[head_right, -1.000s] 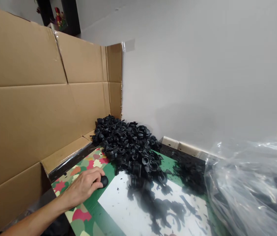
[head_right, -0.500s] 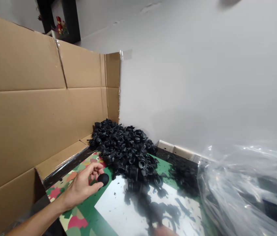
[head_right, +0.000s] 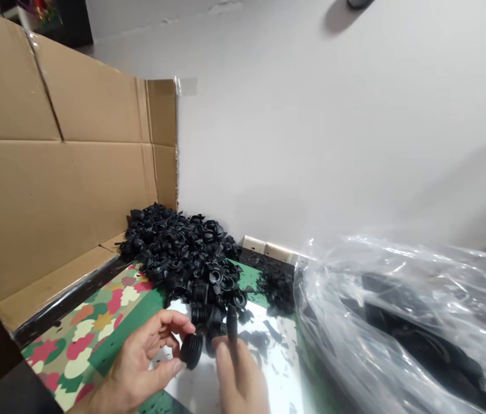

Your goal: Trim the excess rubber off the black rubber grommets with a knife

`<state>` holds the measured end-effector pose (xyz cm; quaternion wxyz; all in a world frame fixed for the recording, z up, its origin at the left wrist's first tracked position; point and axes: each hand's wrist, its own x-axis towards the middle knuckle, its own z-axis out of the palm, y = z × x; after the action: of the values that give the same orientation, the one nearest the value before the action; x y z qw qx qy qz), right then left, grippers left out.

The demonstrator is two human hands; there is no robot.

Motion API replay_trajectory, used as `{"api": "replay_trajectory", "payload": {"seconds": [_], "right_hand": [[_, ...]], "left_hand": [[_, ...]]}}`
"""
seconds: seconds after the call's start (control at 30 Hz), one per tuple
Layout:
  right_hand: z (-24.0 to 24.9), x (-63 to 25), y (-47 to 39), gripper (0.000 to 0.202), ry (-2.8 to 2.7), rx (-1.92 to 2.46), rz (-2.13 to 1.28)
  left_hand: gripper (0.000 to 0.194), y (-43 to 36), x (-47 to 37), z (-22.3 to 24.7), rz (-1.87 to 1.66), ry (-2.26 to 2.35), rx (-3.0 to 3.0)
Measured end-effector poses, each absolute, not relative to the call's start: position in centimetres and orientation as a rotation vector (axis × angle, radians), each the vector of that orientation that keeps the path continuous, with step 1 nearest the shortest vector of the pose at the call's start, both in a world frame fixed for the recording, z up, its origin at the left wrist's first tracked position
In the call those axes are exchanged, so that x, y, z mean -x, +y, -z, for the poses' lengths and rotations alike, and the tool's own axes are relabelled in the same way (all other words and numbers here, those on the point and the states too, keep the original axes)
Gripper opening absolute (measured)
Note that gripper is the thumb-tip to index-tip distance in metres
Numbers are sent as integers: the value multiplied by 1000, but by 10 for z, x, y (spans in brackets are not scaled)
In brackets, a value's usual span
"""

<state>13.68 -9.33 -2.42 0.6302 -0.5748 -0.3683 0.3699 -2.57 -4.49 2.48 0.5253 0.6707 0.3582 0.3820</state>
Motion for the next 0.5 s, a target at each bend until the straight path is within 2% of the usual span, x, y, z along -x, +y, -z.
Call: {"api": "replay_trajectory", "payload": {"seconds": [0.1,0.23,0.4,0.5], "right_hand": [[22,-128,-91,39,-864,1268,-826],[22,-119,-91,38,-818,1241,-860],[26,-119,-93,37,-796,1262,-941],[30,-120,-94,37,-781,1261,-959]], "left_hand": [[35,-48,22,-24,-912,856,-1712],[50,-50,19,-20,-884,790,-1712],[29,-46,12,-15,-888,897,-1603],[31,-43,10,-9,-843,927,-1402]]}}
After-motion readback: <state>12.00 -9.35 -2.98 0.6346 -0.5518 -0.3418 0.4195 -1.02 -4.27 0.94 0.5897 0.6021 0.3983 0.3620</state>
